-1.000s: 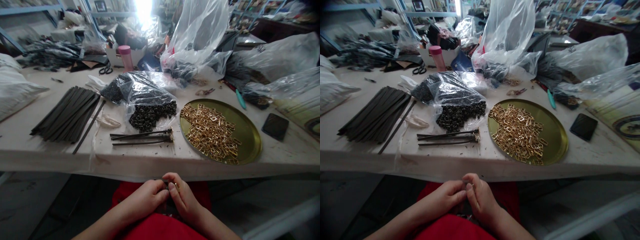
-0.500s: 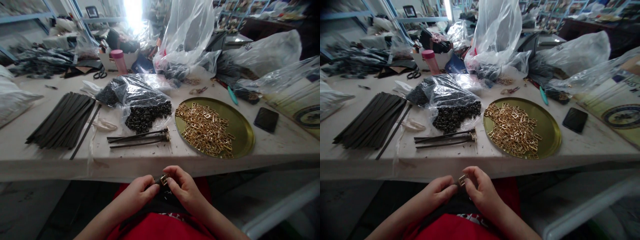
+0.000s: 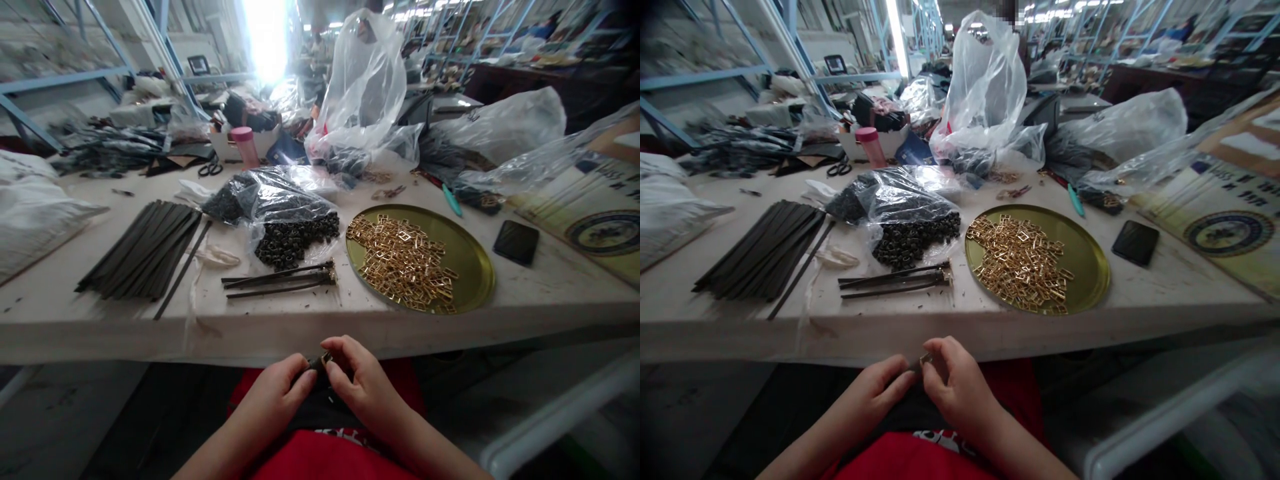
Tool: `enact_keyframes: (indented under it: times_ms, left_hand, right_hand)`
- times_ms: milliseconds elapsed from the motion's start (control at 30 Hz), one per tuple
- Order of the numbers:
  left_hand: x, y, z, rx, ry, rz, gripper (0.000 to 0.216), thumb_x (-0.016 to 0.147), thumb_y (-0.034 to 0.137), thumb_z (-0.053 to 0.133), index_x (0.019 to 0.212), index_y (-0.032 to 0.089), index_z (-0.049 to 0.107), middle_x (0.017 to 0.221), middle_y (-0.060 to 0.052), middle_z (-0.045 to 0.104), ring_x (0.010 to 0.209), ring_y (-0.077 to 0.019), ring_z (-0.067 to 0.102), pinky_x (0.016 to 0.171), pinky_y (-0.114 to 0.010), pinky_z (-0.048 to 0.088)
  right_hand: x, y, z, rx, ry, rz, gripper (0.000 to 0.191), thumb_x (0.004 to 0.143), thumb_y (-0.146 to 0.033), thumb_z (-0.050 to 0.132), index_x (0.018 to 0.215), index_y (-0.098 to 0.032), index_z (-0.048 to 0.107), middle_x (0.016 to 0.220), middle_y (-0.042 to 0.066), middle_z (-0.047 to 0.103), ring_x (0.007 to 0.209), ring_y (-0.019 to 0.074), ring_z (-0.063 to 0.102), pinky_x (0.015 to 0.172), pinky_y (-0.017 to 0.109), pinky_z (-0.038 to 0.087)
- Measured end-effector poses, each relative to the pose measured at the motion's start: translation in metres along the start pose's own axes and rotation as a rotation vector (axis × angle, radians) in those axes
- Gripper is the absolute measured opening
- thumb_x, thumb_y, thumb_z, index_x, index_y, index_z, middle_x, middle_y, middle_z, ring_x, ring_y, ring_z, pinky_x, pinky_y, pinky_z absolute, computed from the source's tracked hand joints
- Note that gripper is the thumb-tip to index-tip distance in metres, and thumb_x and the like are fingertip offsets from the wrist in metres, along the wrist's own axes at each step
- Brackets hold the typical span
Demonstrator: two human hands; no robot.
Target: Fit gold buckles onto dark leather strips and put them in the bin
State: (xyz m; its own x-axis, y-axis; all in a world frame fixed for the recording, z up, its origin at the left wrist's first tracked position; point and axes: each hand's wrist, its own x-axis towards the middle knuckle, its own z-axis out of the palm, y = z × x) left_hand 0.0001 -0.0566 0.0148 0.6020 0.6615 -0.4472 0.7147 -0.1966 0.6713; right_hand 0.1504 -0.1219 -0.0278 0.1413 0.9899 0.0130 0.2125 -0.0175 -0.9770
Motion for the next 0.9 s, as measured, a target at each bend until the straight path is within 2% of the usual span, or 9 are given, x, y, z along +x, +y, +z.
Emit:
enact_keyframes:
  times_ms: [100, 167, 267, 333, 433, 533, 700, 900]
  left_hand:
    - [-0.003, -0.003, 0.001, -0.031, 0.011, -0.027, 0.025, 0.083, 0.035, 0.037, 0.067, 0.017, 0.046, 0.066, 0.002, 0.05, 0.064, -0.0134, 0.046, 0.059, -0.023, 0.033]
    - [-0.004, -0.005, 0.001, -0.073, 0.014, -0.036, 0.025, 0.083, 0.035, 0.038, 0.068, 0.017, 0.046, 0.065, 0.003, 0.048, 0.063, -0.0131, 0.045, 0.059, -0.023, 0.033]
    - [-0.006, -0.009, 0.0, -0.138, 0.009, -0.034, 0.027, 0.082, 0.039, 0.039, 0.067, 0.017, 0.045, 0.064, 0.004, 0.044, 0.062, -0.0125, 0.042, 0.058, -0.023, 0.032]
    - [-0.005, -0.012, 0.0, -0.177, 0.009, -0.033, 0.029, 0.082, 0.042, 0.039, 0.068, 0.017, 0.044, 0.064, 0.004, 0.043, 0.062, -0.0124, 0.041, 0.057, -0.023, 0.032]
    - [-0.003, -0.016, 0.0, -0.221, -0.007, -0.023, 0.031, 0.081, 0.044, 0.04, 0.069, 0.016, 0.046, 0.065, 0.003, 0.042, 0.063, -0.0127, 0.041, 0.058, -0.023, 0.033]
    - [0.001, -0.021, 0.0, -0.251, -0.026, -0.022, 0.033, 0.081, 0.045, 0.04, 0.073, 0.015, 0.049, 0.068, 0.002, 0.044, 0.066, -0.0139, 0.043, 0.06, -0.024, 0.034]
    - [0.01, -0.024, -0.002, -0.303, -0.063, -0.051, 0.035, 0.082, 0.046, 0.04, 0.075, 0.014, 0.05, 0.071, 0.0, 0.046, 0.068, -0.0147, 0.044, 0.061, -0.025, 0.035]
    - [0.021, -0.027, -0.01, -0.321, -0.103, -0.068, 0.039, 0.083, 0.05, 0.032, 0.072, 0.016, 0.046, 0.064, 0.003, 0.04, 0.06, -0.012, 0.039, 0.055, -0.023, 0.033]
  right_hand:
    - [-0.003, 0.002, -0.002, -0.02, 0.053, -0.097, 0.022, 0.083, -0.017, 0.036, 0.093, -0.018, 0.056, 0.08, 0.004, 0.055, 0.074, 0.0147, 0.053, 0.068, 0.026, 0.043]
    - [-0.003, 0.005, -0.002, 0.027, 0.075, -0.079, 0.022, 0.085, -0.02, 0.036, 0.095, -0.018, 0.056, 0.079, 0.003, 0.054, 0.074, 0.0147, 0.053, 0.068, 0.026, 0.043]
    - [0.0, 0.008, 0.0, 0.168, 0.077, 0.057, 0.027, 0.083, -0.032, 0.046, 0.107, -0.018, 0.05, 0.085, 0.004, 0.055, 0.078, 0.0155, 0.054, 0.072, 0.028, 0.044]
    - [0.003, 0.007, 0.002, 0.292, 0.015, 0.171, 0.037, 0.078, -0.04, 0.053, 0.107, -0.017, 0.049, 0.087, 0.004, 0.055, 0.078, 0.0156, 0.054, 0.071, 0.029, 0.044]
    - [0.007, 0.005, 0.004, 0.512, -0.154, 0.324, 0.038, 0.071, -0.046, 0.061, 0.092, -0.015, 0.052, 0.072, 0.0, 0.054, 0.063, 0.0116, 0.051, 0.059, 0.025, 0.041]
    - [0.012, 0.0, 0.006, 0.647, -0.15, 0.387, 0.031, 0.068, -0.041, 0.066, 0.079, -0.015, 0.051, 0.061, -0.004, 0.051, 0.053, 0.0072, 0.044, 0.053, 0.021, 0.035]
    - [0.019, -0.001, 0.008, 0.651, -0.078, 0.413, 0.028, 0.068, -0.037, 0.067, 0.072, -0.016, 0.049, 0.061, -0.005, 0.051, 0.054, 0.0067, 0.042, 0.054, 0.021, 0.033]
    - [0.03, 0.003, 0.008, 0.561, -0.04, 0.404, 0.023, 0.072, -0.036, 0.061, 0.074, -0.016, 0.05, 0.065, -0.003, 0.053, 0.06, 0.0093, 0.047, 0.059, 0.023, 0.036]
